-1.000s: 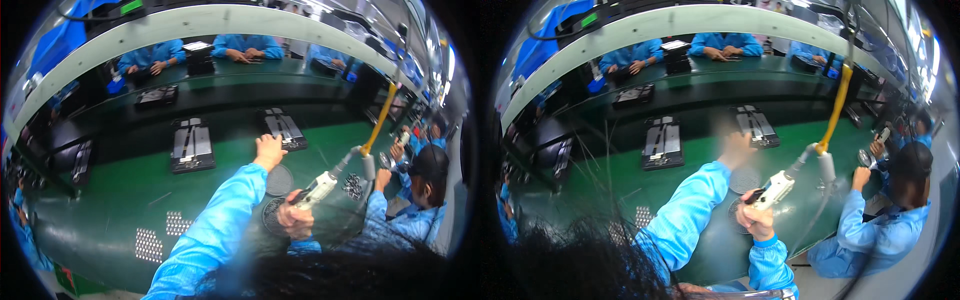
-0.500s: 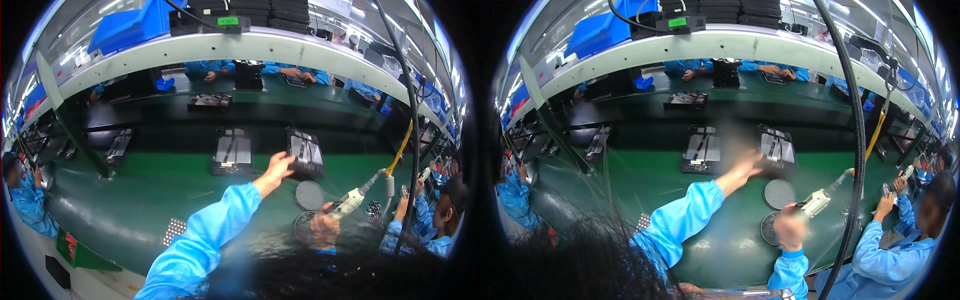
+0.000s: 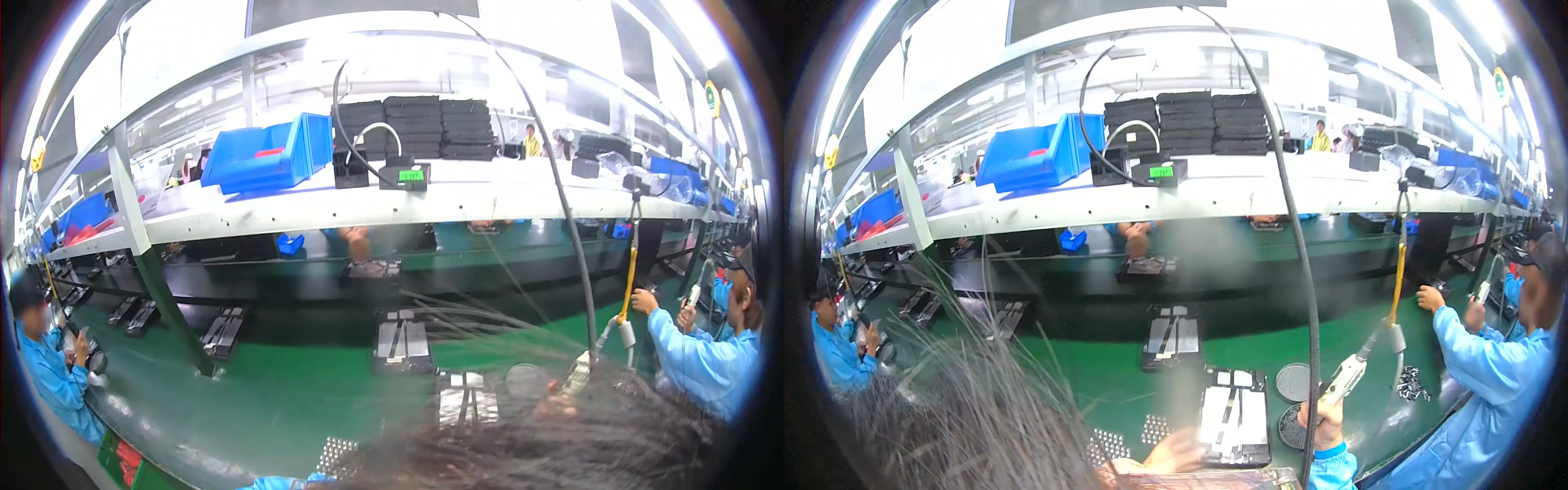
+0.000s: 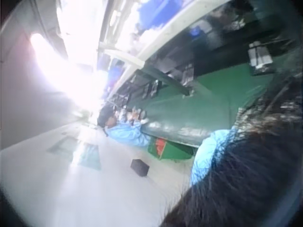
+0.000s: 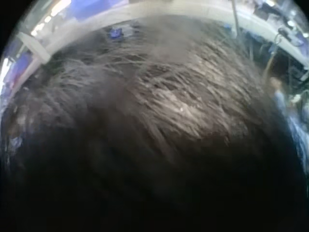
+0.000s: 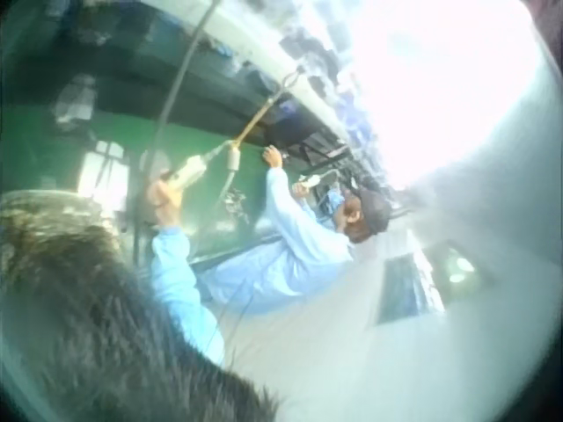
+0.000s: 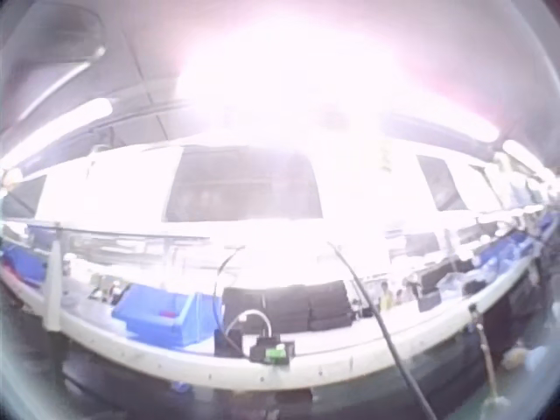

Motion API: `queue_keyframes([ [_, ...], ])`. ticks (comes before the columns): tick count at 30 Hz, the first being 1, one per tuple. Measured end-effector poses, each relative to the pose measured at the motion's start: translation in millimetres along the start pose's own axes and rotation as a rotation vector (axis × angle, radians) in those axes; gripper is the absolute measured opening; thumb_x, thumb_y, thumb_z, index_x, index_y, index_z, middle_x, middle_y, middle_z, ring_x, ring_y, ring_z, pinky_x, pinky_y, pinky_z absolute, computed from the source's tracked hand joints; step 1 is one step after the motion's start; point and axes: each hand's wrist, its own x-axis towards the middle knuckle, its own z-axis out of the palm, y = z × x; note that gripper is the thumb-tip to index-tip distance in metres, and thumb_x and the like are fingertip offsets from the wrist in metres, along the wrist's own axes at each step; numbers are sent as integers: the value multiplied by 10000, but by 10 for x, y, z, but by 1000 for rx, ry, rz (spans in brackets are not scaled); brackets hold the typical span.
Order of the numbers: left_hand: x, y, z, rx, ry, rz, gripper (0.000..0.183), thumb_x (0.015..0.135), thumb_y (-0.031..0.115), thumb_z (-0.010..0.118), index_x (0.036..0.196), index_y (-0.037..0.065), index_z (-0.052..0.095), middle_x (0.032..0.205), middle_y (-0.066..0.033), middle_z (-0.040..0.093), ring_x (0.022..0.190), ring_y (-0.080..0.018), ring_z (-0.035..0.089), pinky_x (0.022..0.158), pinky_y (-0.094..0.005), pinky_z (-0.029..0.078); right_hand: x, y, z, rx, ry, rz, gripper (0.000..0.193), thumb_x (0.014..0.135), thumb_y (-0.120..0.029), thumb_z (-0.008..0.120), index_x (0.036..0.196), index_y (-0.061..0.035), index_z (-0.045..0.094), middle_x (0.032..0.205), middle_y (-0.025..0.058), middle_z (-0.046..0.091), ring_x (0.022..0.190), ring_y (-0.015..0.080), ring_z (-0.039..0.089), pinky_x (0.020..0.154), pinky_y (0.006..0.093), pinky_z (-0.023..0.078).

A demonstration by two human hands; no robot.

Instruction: Assembling internal components and applying adhesive strips to tablet frames on a factory production line.

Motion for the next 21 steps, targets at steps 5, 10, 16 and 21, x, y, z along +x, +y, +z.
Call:
queue_keyframes([
  [5, 298, 195, 129, -658, 647, -1229, 800, 823, 18, 738, 1461, 58, 256, 1358, -192, 489, 1194, -267, 554, 967, -394, 516, 25, 168, -88, 4, 3, 61, 334, 772, -110, 671, 1071, -32, 544, 566, 31, 449, 395, 153, 425, 362, 300, 368],
  [10, 483, 113, 98, -645, 576, -1103, 803, 825, 27, 736, 1457, 52, 240, 1335, -199, 490, 1164, -266, 561, 937, -388, 521, -112, -48, 167, 20, -19, 42, 292, 822, -98, 645, 1085, -21, 547, 547, 1, 372, 405, 120, 375, 393, 286, 288],
  [16, 460, -29, 193, -677, 465, -1040, 808, 828, 38, 734, 1452, 44, 221, 1308, -208, 493, 1128, -265, 570, 902, -382, 528, 37, 60, -114, 119, -63, 102, 316, 841, -129, 643, 1128, -40, 546, 555, -12, 386, 422, 101, 360, 423, 277, 287],
  [21, 342, -116, 307, -687, 473, -1017, 812, 831, 48, 731, 1448, 38, 204, 1285, -215, 494, 1098, -264, 577, 872, -376, 533, 18, 74, -202, 121, -114, 118, 349, 836, -156, 650, 1154, -60, 544, 561, -19, 381, 431, 101, 358, 426, 273, 280],
])
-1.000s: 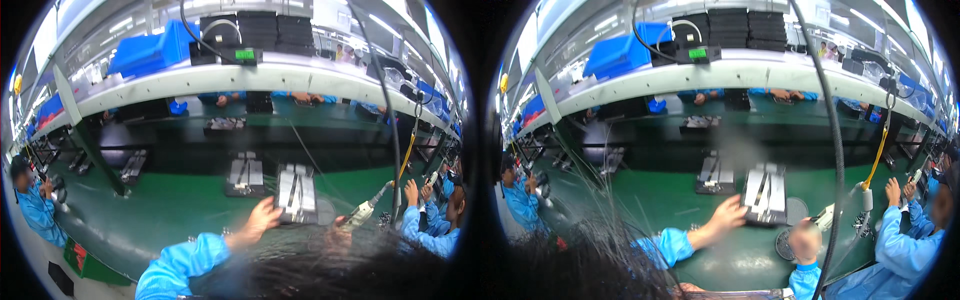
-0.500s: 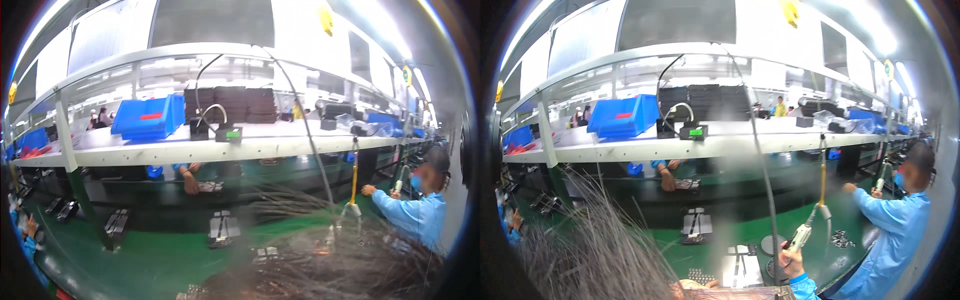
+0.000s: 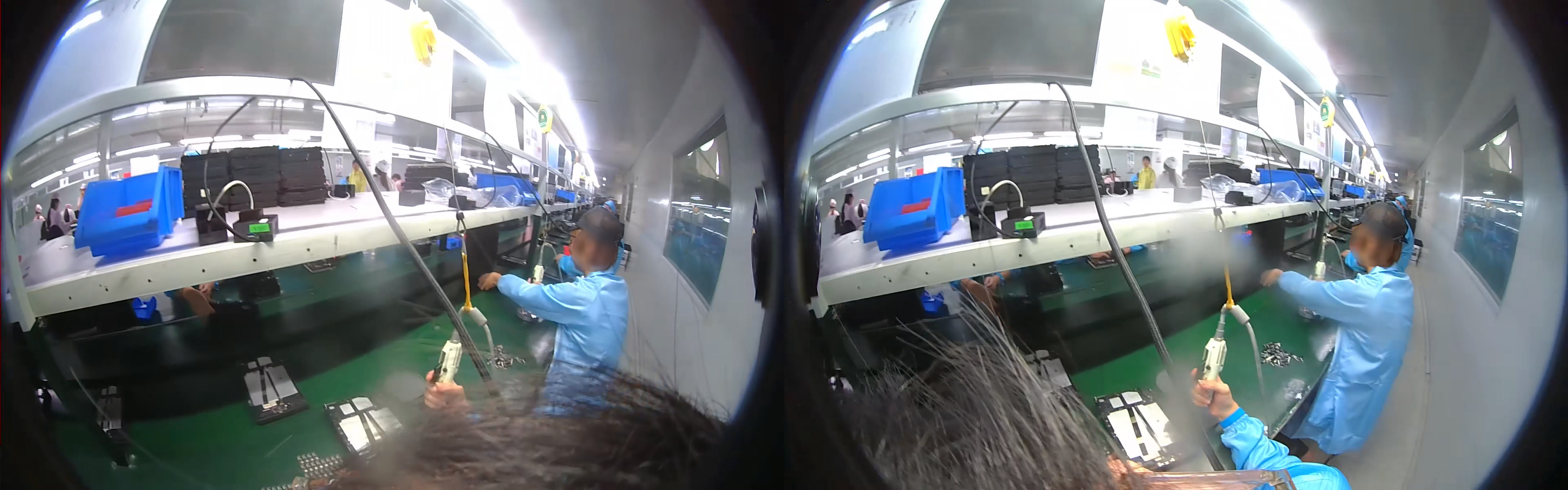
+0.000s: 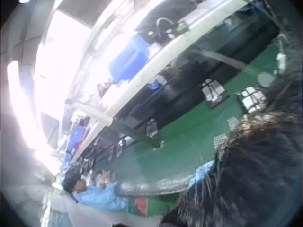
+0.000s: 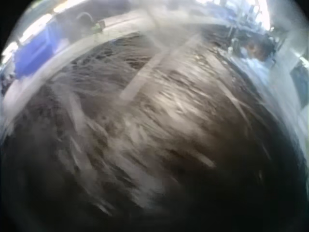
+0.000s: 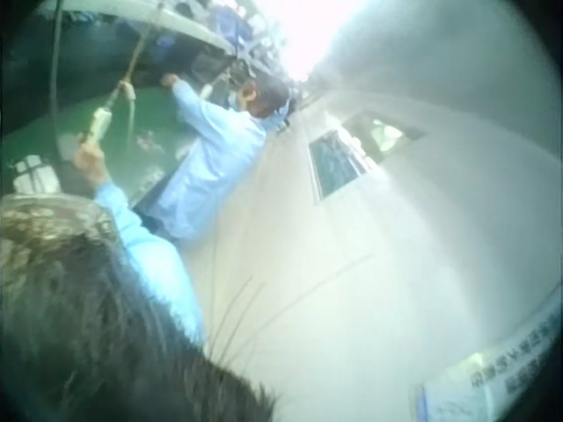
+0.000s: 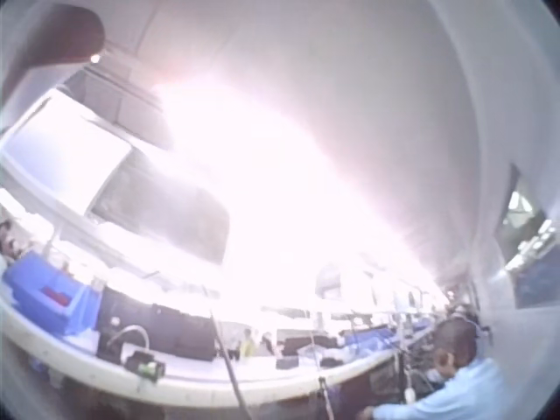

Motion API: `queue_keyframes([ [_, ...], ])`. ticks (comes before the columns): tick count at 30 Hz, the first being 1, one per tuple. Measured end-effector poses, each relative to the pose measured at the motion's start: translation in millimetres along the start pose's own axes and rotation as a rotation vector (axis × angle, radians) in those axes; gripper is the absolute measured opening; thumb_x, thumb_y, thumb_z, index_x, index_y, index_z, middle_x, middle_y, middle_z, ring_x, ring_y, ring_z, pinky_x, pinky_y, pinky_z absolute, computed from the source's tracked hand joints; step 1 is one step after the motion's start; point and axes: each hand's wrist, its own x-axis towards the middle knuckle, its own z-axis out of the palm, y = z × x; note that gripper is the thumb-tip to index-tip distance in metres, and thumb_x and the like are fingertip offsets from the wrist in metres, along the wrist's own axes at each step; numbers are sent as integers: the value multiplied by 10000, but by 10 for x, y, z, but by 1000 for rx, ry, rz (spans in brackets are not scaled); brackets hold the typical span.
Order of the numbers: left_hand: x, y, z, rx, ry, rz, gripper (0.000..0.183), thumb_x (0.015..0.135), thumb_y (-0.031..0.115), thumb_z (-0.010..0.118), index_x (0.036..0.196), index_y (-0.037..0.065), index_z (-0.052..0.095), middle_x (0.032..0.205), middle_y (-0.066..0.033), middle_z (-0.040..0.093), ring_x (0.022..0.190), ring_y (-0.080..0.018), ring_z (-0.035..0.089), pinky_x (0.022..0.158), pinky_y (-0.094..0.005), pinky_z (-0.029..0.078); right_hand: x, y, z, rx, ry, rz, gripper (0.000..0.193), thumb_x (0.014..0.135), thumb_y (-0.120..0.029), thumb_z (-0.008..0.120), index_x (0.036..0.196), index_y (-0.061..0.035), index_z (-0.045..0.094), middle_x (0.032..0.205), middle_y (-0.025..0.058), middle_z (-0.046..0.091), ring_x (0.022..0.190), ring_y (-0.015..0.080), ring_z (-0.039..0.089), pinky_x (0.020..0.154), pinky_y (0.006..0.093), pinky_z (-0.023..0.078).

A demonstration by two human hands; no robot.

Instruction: Assembling internal components and applying adhesive strips to tablet frames on a factory production line.

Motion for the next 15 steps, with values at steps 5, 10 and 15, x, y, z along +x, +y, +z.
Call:
queue_keyframes([
  [5, -172, -159, -131, 10, 22, -15, 817, 833, 57, 729, 1445, 32, 188, 1262, -223, 496, 1068, -263, 585, 842, -370, 539, -96, -61, -9, 7, 57, 16, 417, 822, -148, 634, 1218, -74, 528, 826, 33, 553, 624, 137, 523, 535, 261, 427],
  [10, -349, -323, -209, 23, 90, -13, 822, 835, 66, 727, 1441, 26, 172, 1239, -230, 498, 1038, -262, 592, 813, -365, 544, -19, 45, 241, -37, 185, -80, 375, 832, -206, 669, 1156, -68, 540, 604, -23, 385, 452, 99, 358, 425, 281, 270],
  [15, -629, -246, 14, -106, 236, -110, 852, 795, 9, 748, 1431, 22, 182, 1225, -209, 465, 996, -227, 575, 801, -344, 542, -8, 25, 136, 127, -118, 1, 441, 824, -165, 684, 1192, -23, 486, 673, 27, 462, 514, 105, 427, 451, 259, 305],
])
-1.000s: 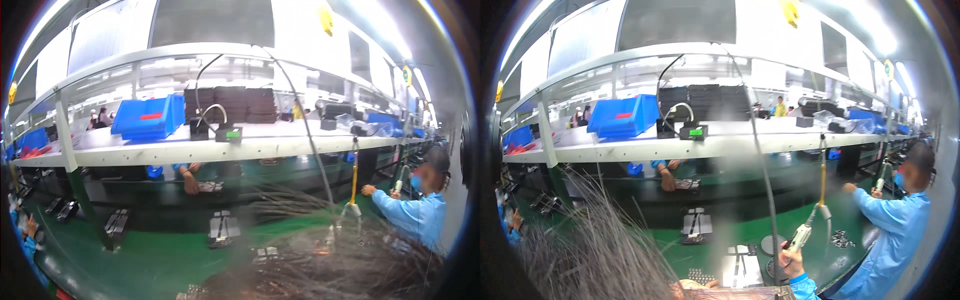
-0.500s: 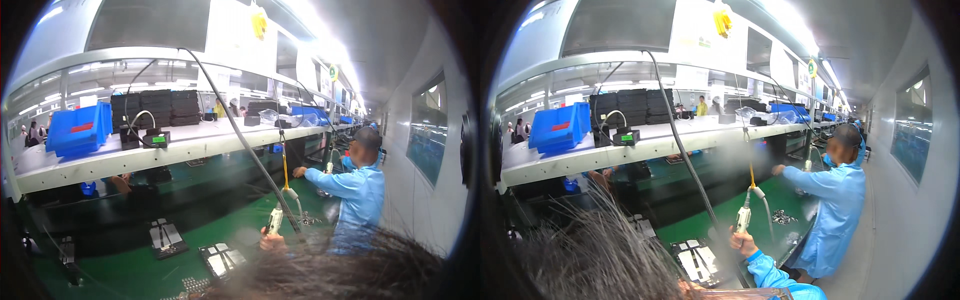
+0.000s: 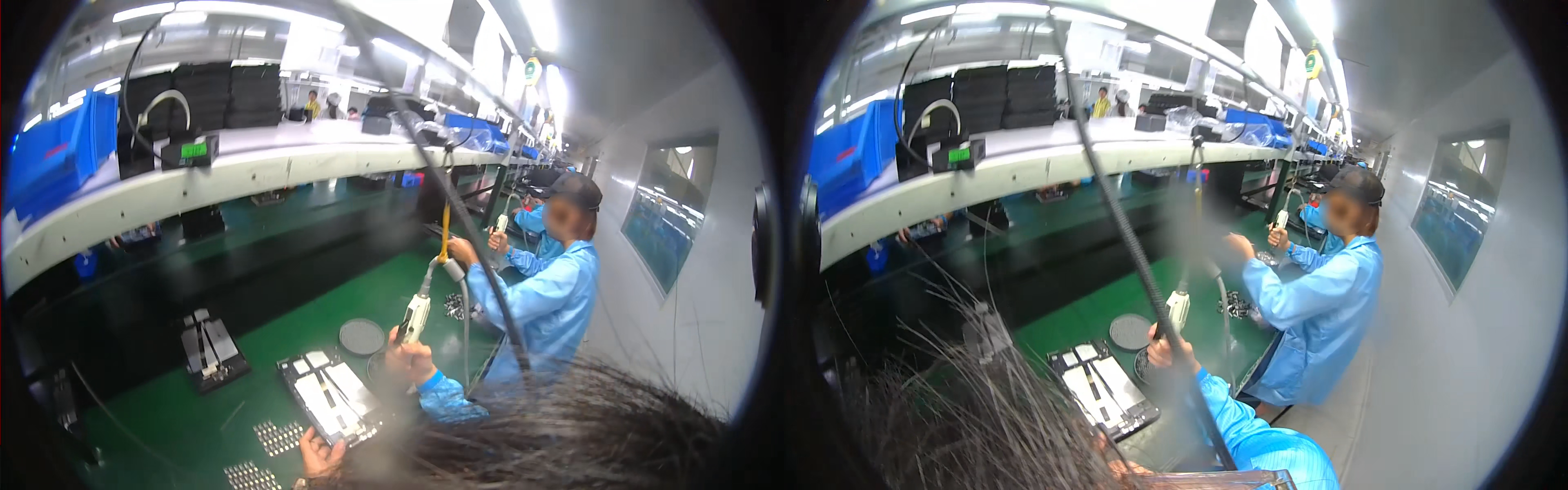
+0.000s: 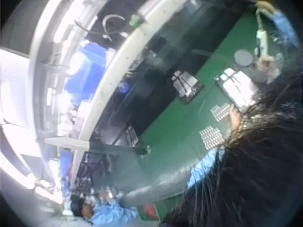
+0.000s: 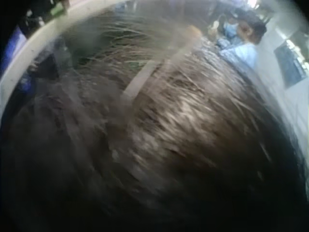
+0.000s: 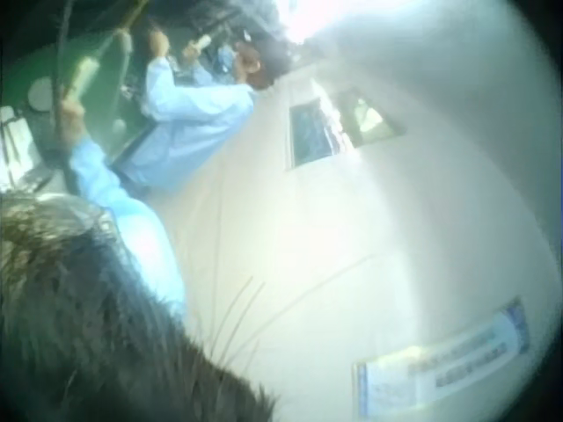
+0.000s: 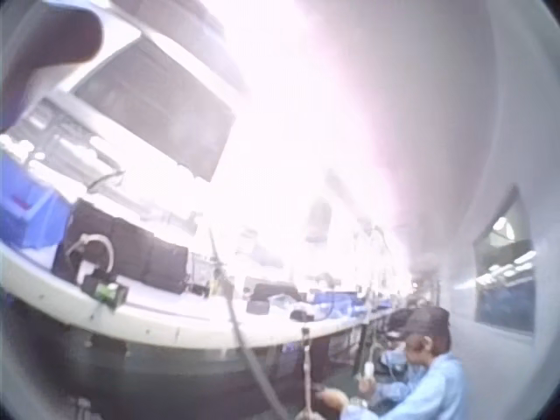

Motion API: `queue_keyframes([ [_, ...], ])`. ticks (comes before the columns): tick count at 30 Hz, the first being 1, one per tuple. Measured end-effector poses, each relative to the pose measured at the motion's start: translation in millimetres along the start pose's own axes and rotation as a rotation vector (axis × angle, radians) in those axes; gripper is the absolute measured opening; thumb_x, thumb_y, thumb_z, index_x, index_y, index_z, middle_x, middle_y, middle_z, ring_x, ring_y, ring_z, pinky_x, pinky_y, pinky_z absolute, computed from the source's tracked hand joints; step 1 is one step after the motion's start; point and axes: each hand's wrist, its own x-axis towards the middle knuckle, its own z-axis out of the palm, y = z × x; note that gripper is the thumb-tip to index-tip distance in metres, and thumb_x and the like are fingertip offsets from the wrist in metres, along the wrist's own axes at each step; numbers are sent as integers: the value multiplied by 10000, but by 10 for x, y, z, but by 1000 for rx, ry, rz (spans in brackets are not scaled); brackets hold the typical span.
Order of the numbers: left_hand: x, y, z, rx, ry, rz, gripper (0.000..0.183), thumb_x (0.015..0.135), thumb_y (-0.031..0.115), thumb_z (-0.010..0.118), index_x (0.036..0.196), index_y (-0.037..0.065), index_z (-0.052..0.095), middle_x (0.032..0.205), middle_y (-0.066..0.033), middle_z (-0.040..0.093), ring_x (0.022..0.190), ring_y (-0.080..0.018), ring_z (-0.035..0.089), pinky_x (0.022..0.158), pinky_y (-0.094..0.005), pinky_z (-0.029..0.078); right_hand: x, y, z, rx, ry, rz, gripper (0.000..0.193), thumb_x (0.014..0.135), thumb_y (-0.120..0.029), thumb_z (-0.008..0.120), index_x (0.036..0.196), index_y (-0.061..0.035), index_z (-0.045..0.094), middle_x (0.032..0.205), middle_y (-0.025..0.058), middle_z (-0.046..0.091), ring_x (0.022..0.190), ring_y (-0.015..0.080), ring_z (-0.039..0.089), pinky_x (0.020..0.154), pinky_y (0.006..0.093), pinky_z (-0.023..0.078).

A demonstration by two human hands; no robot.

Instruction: Assembling internal components and applying adhesive strips to tablet frames on a factory production line.

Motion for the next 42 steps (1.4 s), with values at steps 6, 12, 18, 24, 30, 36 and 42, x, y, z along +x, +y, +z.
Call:
queue_keyframes([
  [6, -170, 589, 331, 109, -25, -35, 803, 810, -10, 712, 1421, 7, 190, 1139, -159, 447, 935, -199, 544, 781, -338, 566, -29, -62, 106, -135, 74, 9, 372, 836, -166, 663, 1134, -15, 499, 587, 10, 404, 438, 106, 377, 412, 268, 293],
  [12, -114, 374, 240, 35, -17, -36, 790, 820, -25, 685, 1426, 3, 178, 1197, -210, 463, 1000, -261, 597, 713, -385, 613, 43, -65, 133, -115, 42, 50, 355, 826, -166, 667, 1102, -11, 506, 555, -8, 371, 417, 94, 369, 391, 259, 280],
  [18, -161, 178, 144, 33, 2, -91, 850, 882, 75, 700, 1527, 106, 148, 1324, -179, 448, 1172, -232, 508, 936, -253, 465, 15, -43, 42, -102, 12, -3, 353, 819, -154, 666, 1098, -10, 504, 553, -7, 368, 417, 92, 368, 383, 256, 285],
  [24, -184, 992, 527, 40, -89, -132, 761, 853, -29, 656, 1447, 30, 184, 1218, -157, 451, 1060, -239, 556, 803, -367, 582, 47, -117, 178, -82, -36, -2, 305, 818, -135, 631, 1085, -22, 536, 519, -25, 369, 396, 85, 368, 362, 246, 301],
  [30, -197, 1086, 540, 39, -43, -166, 767, 866, -18, 647, 1456, 28, 160, 1258, -154, 432, 1107, -238, 536, 830, -349, 564, 103, 73, 104, -74, -26, 5, 317, 826, -134, 628, 1105, -17, 535, 512, -30, 365, 400, 79, 385, 356, 238, 306],
  [36, -203, 1240, 532, 74, -107, -179, 774, 876, -9, 643, 1457, 6, 132, 1298, -173, 427, 1137, -240, 532, 859, -322, 526, 110, 66, 118, -67, -74, 7, 344, 818, -140, 632, 1128, -39, 520, 510, -31, 362, 395, 84, 401, 352, 230, 311],
  [42, -236, 807, 334, 121, -112, -101, 833, 862, 7, 675, 1479, 17, 115, 1349, -213, 419, 1144, -257, 539, 872, -352, 530, -37, 170, 85, -128, 26, -59, 340, 805, -129, 632, 1124, -69, 534, 524, -30, 416, 384, 71, 399, 335, 225, 305],
])
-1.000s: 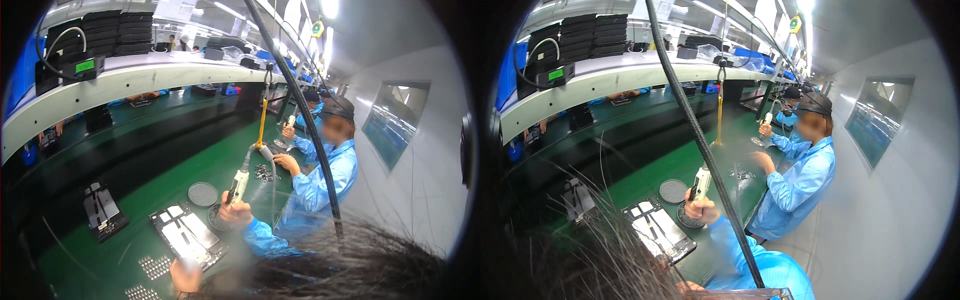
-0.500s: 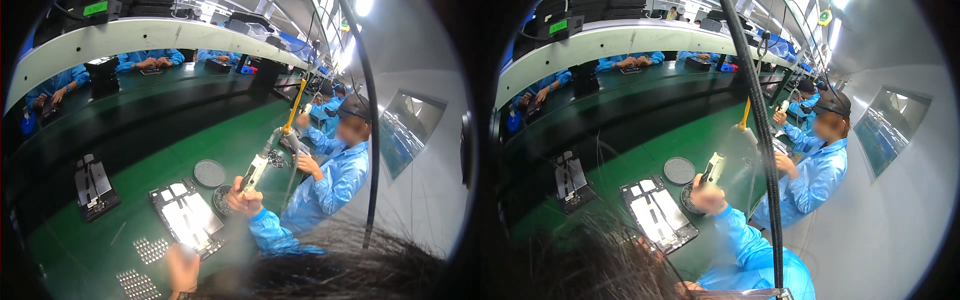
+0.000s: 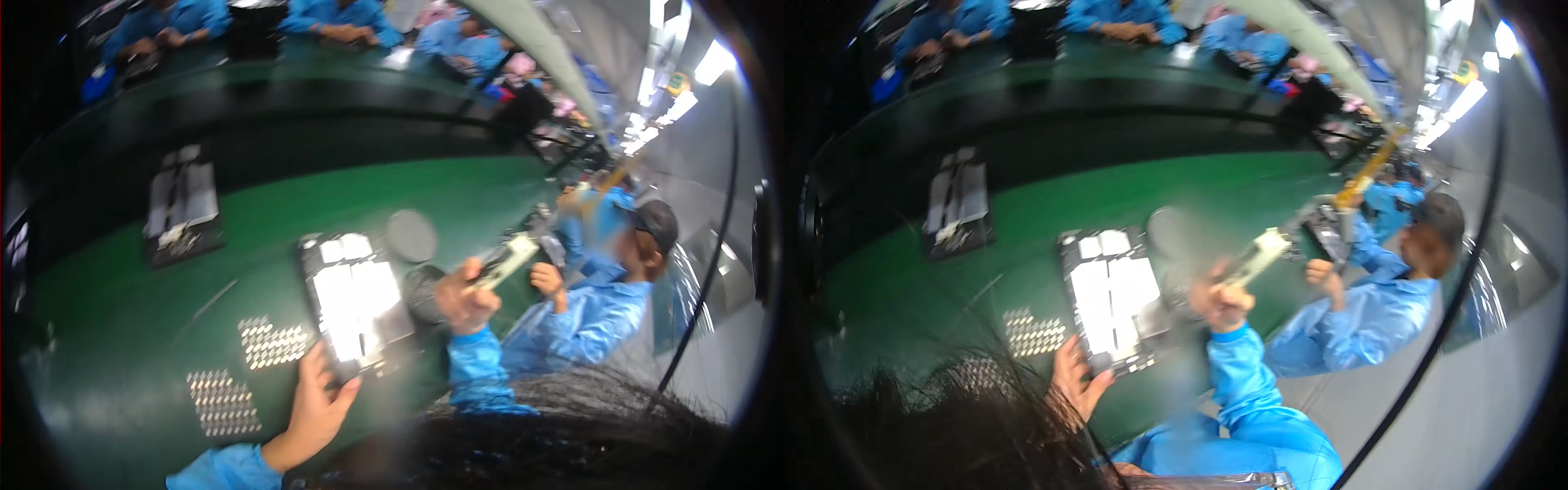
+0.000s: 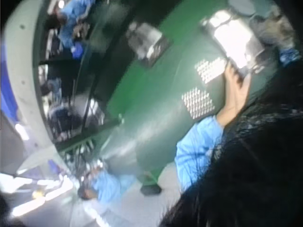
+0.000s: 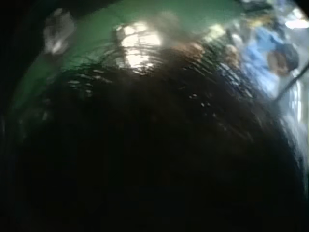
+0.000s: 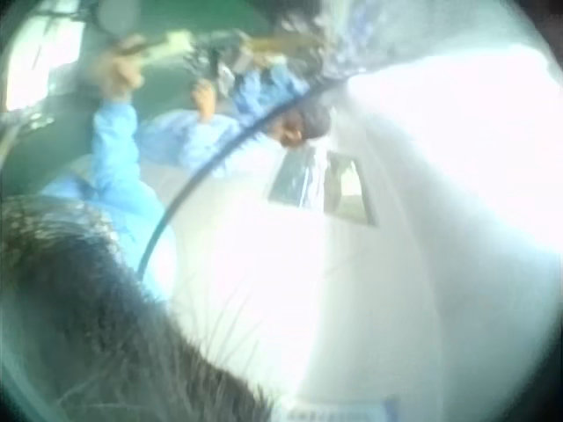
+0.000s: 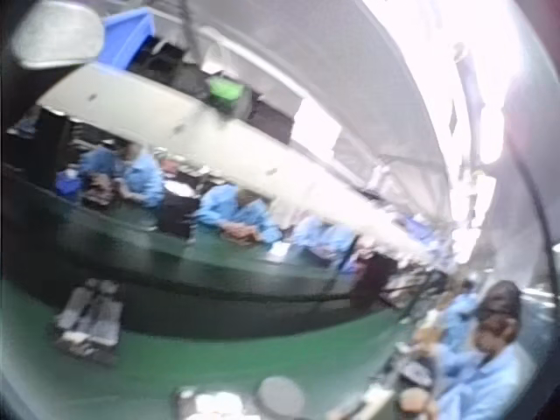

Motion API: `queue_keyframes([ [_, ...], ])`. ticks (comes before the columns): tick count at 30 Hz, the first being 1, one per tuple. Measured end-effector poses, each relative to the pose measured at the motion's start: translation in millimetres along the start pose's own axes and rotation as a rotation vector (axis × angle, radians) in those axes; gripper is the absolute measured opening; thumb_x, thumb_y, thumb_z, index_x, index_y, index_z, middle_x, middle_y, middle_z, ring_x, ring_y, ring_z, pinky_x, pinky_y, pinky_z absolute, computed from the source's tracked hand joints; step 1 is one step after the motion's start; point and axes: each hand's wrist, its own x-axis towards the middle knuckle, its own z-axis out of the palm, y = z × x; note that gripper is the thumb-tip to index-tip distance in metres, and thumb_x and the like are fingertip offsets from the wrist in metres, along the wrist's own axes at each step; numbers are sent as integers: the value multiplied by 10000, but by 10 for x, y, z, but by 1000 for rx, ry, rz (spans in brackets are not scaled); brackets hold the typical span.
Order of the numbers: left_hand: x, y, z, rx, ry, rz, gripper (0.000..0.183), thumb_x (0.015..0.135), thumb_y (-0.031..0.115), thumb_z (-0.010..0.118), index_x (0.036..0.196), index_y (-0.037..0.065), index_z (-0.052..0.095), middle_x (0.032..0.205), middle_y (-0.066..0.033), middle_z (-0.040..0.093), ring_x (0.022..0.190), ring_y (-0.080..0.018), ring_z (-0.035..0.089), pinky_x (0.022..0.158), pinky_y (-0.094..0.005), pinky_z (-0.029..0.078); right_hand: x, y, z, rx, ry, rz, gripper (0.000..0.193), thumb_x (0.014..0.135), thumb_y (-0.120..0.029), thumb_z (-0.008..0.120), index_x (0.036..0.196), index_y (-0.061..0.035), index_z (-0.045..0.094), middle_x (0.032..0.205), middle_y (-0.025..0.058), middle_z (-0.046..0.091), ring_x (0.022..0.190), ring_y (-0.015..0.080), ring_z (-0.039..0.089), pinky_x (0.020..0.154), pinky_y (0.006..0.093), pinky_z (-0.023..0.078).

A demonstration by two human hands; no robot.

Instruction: Assembling internal components and applying adhesive strips to tablet frames on a factory production line.

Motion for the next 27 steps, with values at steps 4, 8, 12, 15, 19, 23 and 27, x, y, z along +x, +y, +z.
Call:
queue_keyframes([
  [4, 16, 321, 34, -37, -67, -81, 1000, 815, -29, 708, 1516, 51, 0, 1392, -238, 354, 1203, -287, 508, 944, -404, 520, 61, -23, 124, -89, 89, -29, 390, 813, -95, 594, 1197, -64, 539, 536, -29, 417, 380, 73, 386, 328, 220, 301],
  [8, 34, 342, -29, 46, -47, -82, 1034, 831, -59, 687, 1534, 112, -51, 1376, -223, 352, 1170, -256, 524, 930, -368, 534, 98, 62, 123, -257, 213, -103, 401, 815, -49, 534, 1215, -37, 550, 557, -25, 374, 395, 90, 333, 361, 250, 291],
  [12, 90, 394, 54, 38, 2, -59, 900, 826, -87, 674, 1533, 92, 148, 1296, -198, 444, 1087, -243, 575, 888, -328, 560, 133, 41, 125, -415, 394, -224, 340, 826, -61, 526, 1161, -13, 563, 565, -18, 344, 399, 93, 304, 385, 269, 278],
  [15, 141, 379, 17, 298, -65, -24, 850, 799, -76, 710, 1505, 82, 264, 1244, -169, 475, 1049, -222, 582, 847, -326, 581, 129, 44, 54, -489, 437, -261, 327, 824, -42, 541, 1150, -18, 552, 574, -13, 348, 405, 99, 315, 390, 264, 283],
  [19, 268, 459, 73, 523, -2, 29, 809, 753, -69, 755, 1456, 72, 382, 1123, -151, 551, 931, -214, 623, 753, -320, 597, 113, 6, -54, -524, 490, -263, 335, 802, 1, 579, 1133, 18, 532, 604, 11, 416, 411, 106, 353, 387, 273, 316],
  [23, 300, 478, 116, 628, 73, 77, 824, 725, -91, 765, 1449, 50, 397, 1117, -165, 591, 890, -205, 643, 682, -291, 571, 132, -76, -105, -489, 481, -279, 312, 808, -6, 608, 1109, 32, 535, 648, 50, 524, 445, 128, 453, 406, 277, 359],
  [27, 372, 386, 123, 623, 133, 28, 843, 703, -106, 771, 1448, 47, 406, 972, -115, 590, 823, -149, 615, 624, -246, 545, 125, -260, -112, -734, 529, -236, 341, 863, -88, 595, 1170, 27, 503, 636, 37, 474, 484, 128, 459, 460, 279, 396],
])
